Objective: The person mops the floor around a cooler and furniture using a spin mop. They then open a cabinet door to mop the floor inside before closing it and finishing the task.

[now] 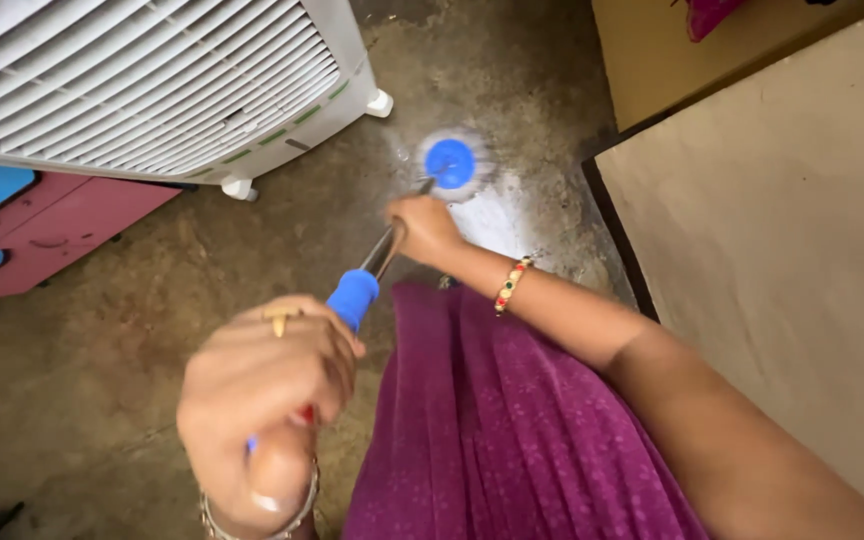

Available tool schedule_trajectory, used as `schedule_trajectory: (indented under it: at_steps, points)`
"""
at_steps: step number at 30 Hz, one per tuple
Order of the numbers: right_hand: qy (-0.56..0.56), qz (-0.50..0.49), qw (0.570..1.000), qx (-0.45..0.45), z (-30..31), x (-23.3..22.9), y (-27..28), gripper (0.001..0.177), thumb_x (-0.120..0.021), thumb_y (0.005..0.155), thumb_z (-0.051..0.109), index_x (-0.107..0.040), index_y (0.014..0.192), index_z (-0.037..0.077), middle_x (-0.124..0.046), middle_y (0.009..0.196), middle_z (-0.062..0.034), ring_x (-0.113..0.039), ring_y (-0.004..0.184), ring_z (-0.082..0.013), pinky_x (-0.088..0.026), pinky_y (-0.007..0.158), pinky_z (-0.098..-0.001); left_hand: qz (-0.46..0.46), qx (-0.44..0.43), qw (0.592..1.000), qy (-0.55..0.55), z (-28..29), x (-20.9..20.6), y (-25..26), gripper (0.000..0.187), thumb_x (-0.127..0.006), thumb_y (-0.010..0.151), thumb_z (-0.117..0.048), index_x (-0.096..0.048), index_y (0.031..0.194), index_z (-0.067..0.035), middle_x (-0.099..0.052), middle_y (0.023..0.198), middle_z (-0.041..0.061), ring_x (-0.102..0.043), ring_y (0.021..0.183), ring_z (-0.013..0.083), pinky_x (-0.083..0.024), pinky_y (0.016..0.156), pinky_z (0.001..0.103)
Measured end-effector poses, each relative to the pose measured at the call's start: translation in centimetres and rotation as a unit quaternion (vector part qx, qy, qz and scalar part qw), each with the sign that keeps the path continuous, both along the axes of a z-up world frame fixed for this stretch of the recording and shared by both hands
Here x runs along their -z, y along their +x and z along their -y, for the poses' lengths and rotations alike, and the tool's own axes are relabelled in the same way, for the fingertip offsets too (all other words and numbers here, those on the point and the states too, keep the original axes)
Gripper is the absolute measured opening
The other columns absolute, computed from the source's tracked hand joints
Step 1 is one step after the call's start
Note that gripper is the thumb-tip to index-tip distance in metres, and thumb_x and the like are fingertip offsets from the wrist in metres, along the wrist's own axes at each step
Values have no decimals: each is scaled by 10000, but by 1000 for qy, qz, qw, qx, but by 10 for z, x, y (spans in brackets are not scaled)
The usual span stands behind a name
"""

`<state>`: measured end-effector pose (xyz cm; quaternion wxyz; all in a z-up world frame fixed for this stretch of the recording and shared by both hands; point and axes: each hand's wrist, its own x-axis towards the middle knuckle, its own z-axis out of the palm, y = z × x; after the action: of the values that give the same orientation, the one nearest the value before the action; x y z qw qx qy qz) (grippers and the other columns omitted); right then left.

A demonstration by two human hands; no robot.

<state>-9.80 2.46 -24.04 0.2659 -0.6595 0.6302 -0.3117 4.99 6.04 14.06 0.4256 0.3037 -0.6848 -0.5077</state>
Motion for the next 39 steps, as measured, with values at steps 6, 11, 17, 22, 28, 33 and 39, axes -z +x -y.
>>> schedule_trajectory:
  at_steps: [6,11,17,22,28,33,39]
  points:
    - [-59,77,981,-166,25,32,44,136,-695,688,101,-624,801,74,-619,739,-177,-639,707,-416,-503,636,-512,102,76,978,-165,-15,14,-12,249,-483,840,-170,-483,614,-65,-485,576,40,-569,521,221,-540,624,362]
    - [-146,186,917,-323,23,77,54,124,-655,751,81,-543,774,129,-605,715,-94,-640,721,-364,-547,959,-510,200,82,943,-254,-33,35,-40,189,-623,708,-238,-581,756,-61,-529,721,84,-578,637,272,-494,666,406]
    - [0,74,937,-340,-12,2,20,84,-694,710,168,-625,720,121,-668,743,-132,-658,738,-401,-503,645,-533,180,53,946,-263,-38,-2,-48,144,-630,703,-185,-590,715,-47,-548,675,69,-643,634,228,-571,684,362]
    - [51,-9,959,-279,-41,-49,-45,38,-676,726,157,-649,738,133,-674,719,-122,-683,739,-382,-511,623,-529,114,98,956,-251,-34,-13,-55,190,-641,723,-197,-580,639,-38,-582,607,47,-684,585,162,-620,692,309]
    - [48,-98,984,-141,-45,-34,-134,106,-711,677,158,-665,760,110,-696,811,-124,-684,807,-386,-538,659,-513,25,142,970,-196,-28,22,-91,173,-583,785,-171,-554,664,-50,-560,638,57,-640,603,227,-611,727,372]
    - [50,-103,993,20,-53,-10,-187,54,-660,790,127,-705,819,132,-722,895,-115,-692,843,-382,-539,703,-509,-7,178,967,-180,-18,74,-123,175,-565,864,-185,-572,736,-66,-599,735,94,-695,760,319,-583,805,393]
    - [-8,-33,982,185,-61,17,-177,93,-614,805,87,-703,811,116,-707,857,-167,-684,803,-415,-547,714,-480,-21,213,962,-167,-7,89,-123,294,-509,913,-256,-510,685,-70,-517,644,84,-557,599,297,-441,630,403]
